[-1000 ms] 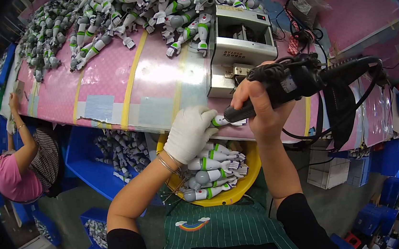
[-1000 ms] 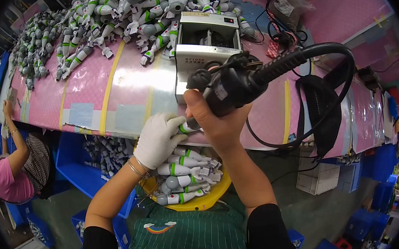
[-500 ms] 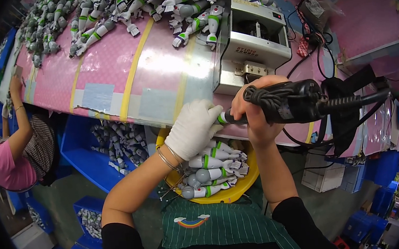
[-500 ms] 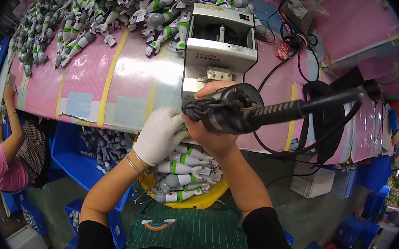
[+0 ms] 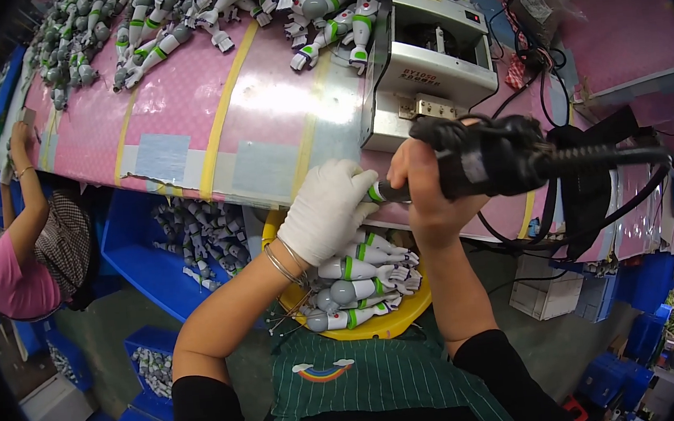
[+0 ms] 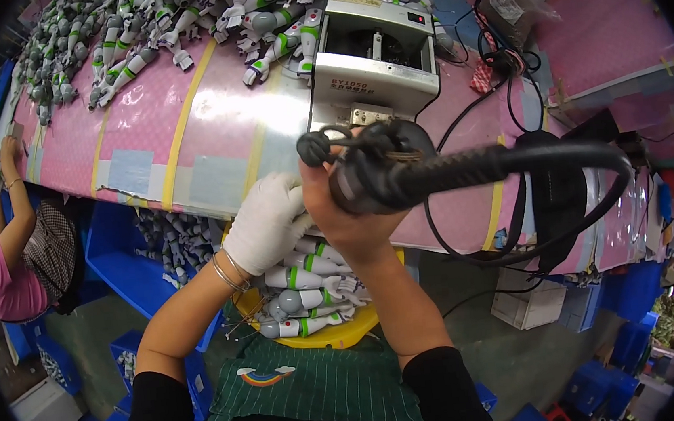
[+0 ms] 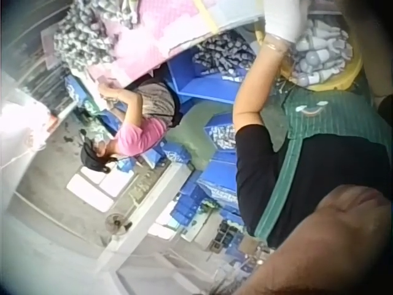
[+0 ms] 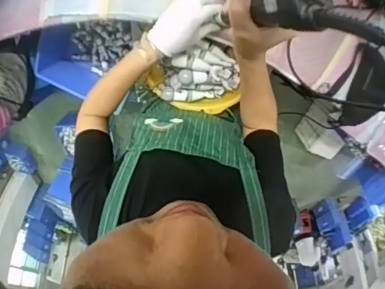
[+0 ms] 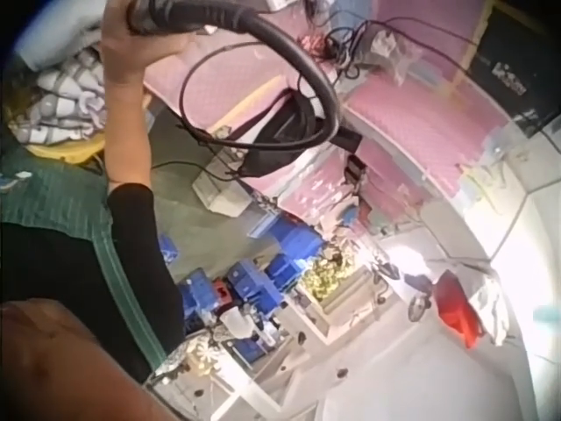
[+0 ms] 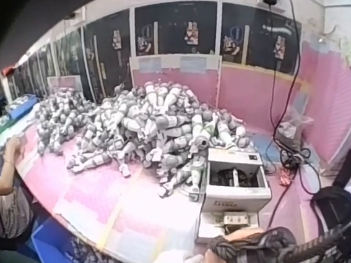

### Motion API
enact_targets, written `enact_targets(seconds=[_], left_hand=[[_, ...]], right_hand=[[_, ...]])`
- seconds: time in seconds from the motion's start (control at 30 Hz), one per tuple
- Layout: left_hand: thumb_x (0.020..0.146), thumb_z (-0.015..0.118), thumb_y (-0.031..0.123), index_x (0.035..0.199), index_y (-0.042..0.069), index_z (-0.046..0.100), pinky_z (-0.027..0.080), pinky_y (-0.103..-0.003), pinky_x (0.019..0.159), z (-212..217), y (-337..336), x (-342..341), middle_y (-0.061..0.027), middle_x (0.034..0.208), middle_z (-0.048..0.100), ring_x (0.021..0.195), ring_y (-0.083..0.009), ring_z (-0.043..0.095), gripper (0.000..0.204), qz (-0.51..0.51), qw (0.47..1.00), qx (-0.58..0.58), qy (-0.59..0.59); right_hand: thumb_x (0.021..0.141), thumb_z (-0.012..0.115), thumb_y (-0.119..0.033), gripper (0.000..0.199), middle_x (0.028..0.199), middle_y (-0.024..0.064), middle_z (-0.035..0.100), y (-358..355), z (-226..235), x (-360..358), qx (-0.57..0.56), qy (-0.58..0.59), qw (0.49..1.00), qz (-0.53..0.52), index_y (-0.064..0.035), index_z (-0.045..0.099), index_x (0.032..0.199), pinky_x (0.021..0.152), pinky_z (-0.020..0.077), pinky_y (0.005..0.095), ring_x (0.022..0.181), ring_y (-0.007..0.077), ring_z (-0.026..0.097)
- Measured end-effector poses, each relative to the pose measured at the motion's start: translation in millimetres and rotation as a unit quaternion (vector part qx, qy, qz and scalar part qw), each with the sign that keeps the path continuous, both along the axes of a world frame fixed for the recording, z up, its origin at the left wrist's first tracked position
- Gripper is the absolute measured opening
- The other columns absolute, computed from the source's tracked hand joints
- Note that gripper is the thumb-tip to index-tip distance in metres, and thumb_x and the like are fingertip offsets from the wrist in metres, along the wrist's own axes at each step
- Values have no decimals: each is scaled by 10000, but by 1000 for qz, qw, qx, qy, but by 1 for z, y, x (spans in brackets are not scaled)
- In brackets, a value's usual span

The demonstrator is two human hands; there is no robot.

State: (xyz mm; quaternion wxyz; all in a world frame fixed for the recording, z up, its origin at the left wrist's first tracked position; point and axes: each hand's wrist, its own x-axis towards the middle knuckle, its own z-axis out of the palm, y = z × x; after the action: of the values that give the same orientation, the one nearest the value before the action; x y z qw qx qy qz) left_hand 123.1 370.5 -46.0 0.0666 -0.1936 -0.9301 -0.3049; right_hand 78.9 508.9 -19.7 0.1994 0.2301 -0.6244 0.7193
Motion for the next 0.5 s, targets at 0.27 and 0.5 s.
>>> enact_targets(seconds=[0.27,0.5], left_hand=[[761,730,167,1063,54,611,464,-466,793,-6,-6,13,-155,910,586,905,-376,575,344,-18,998,56,-6],[822,735,207,1136,42,652,490,-396,915,23,-75,-11,-166,1064,663,1041,-322,623,365,74,988,118,-64]], right_hand=[[919,582,-36,281,720,91,554,2,10,6,-38,-54,997,45,8,433,1154,514,468,296,531,160,540],[943,587,-141,227,703,92,542,42,79,-18,-55,6,997,52,-22,466,1093,520,492,325,539,175,534]])
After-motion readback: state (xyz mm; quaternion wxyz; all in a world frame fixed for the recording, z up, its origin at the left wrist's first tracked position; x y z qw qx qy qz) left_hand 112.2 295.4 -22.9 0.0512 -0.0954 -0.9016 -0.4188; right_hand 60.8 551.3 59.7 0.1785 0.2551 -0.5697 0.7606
